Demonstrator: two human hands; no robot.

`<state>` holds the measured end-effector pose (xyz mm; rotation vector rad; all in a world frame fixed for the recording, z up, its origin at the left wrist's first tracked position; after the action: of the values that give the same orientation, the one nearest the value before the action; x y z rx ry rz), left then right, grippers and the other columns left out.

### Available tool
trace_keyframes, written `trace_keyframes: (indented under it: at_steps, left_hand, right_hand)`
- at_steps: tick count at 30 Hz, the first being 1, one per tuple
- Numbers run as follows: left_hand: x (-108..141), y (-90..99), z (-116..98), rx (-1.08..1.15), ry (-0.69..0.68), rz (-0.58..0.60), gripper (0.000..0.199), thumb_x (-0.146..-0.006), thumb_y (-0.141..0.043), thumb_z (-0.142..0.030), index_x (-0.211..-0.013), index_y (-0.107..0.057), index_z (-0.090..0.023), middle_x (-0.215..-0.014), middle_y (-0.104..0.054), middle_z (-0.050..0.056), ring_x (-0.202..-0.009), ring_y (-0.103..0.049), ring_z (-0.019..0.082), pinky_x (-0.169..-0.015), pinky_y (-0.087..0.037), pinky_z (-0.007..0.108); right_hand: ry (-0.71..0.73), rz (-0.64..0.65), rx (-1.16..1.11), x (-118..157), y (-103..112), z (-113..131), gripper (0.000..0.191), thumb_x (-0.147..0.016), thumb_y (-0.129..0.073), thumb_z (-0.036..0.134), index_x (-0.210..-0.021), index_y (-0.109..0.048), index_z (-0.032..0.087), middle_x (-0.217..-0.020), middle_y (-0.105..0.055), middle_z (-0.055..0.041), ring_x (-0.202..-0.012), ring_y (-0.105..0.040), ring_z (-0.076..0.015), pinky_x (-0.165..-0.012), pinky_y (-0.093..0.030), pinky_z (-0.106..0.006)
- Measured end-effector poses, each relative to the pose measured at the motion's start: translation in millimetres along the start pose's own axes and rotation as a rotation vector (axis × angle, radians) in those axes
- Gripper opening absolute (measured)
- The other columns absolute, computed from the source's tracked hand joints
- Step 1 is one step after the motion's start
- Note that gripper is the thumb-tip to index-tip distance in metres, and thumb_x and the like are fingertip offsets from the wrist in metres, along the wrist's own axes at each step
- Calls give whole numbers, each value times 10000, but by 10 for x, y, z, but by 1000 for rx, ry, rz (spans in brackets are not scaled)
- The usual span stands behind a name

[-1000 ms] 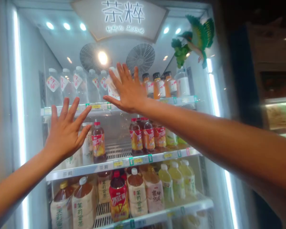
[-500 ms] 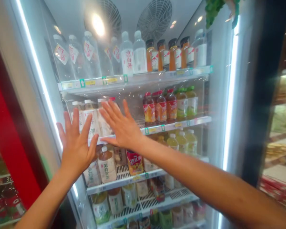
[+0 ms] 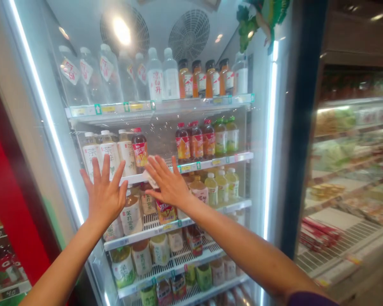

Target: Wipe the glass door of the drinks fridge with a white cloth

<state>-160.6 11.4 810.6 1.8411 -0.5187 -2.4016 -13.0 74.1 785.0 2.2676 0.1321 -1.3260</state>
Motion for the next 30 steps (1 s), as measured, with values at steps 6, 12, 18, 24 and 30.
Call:
trace_keyframes:
  at_steps: [6, 12, 18, 24, 30]
  left_hand:
    - [-112, -229, -637, 37, -23, -10, 788, -973, -516, -282, -1606, -63, -404, -1713, -5, 30, -1586, 74, 309, -1229, 7, 752]
    - [-384, -598, -1513, 71, -77, 39, 723, -979, -495, -306, -1606, -145, -387, -1713, -62, 37, -1584, 65, 298, -1248, -10, 721]
    - [-609, -1018, -2307, 112, -108, 93, 653, -996, -442, -326, -1601, -202, -377, -1709, -91, 15, -1582, 67, 269, -1266, 22, 681]
    - [-608, -1240, -2547, 69, -101, 129, 648, -997, -428, -315, -1605, -209, -360, -1707, -119, 25, -1583, 44, 274, -1267, 20, 678]
    - [-577, -1318, -2579, -31, -127, 100, 677, -994, -465, -336, -1612, -189, -336, -1699, -140, 48, -1586, 30, 289, -1269, -5, 682]
  right_hand:
    - [-54, 8, -52, 390, 93, -742, 977, -957, -369, 744, -1645, 62, 200, -1704, -134, -147, -1593, -84, -327, -1246, -41, -704]
    - [-178, 8, -8, 1032, 153, -1697, 912, -983, -359, 695, -1650, -1, 187, -1704, -151, -164, -1593, -96, -321, -1244, -25, -695]
    - [-93, 56, -4, 1400, 89, -2032, 956, -966, -365, 714, -1649, 15, 163, -1702, -146, -180, -1594, -70, -328, -1250, -59, -686]
    - [-340, -89, 45, 1613, 244, -2581, 926, -999, -297, 672, -1622, 159, 161, -1712, -76, -187, -1593, -49, -344, -1237, -62, -705]
    - [-19, 3, 16, 1666, 144, -2518, 926, -995, -367, 660, -1627, 149, 222, -1724, -78, -101, -1594, -99, -308, -1267, -27, -644]
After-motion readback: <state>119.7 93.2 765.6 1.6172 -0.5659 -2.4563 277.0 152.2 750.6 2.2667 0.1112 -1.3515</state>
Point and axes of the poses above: each hand's wrist, its own x-axis away from the middle knuckle, its own y-axis out of the back of the hand, z = x × y, the point moved 9 cm from there along -x, towards the middle knuckle
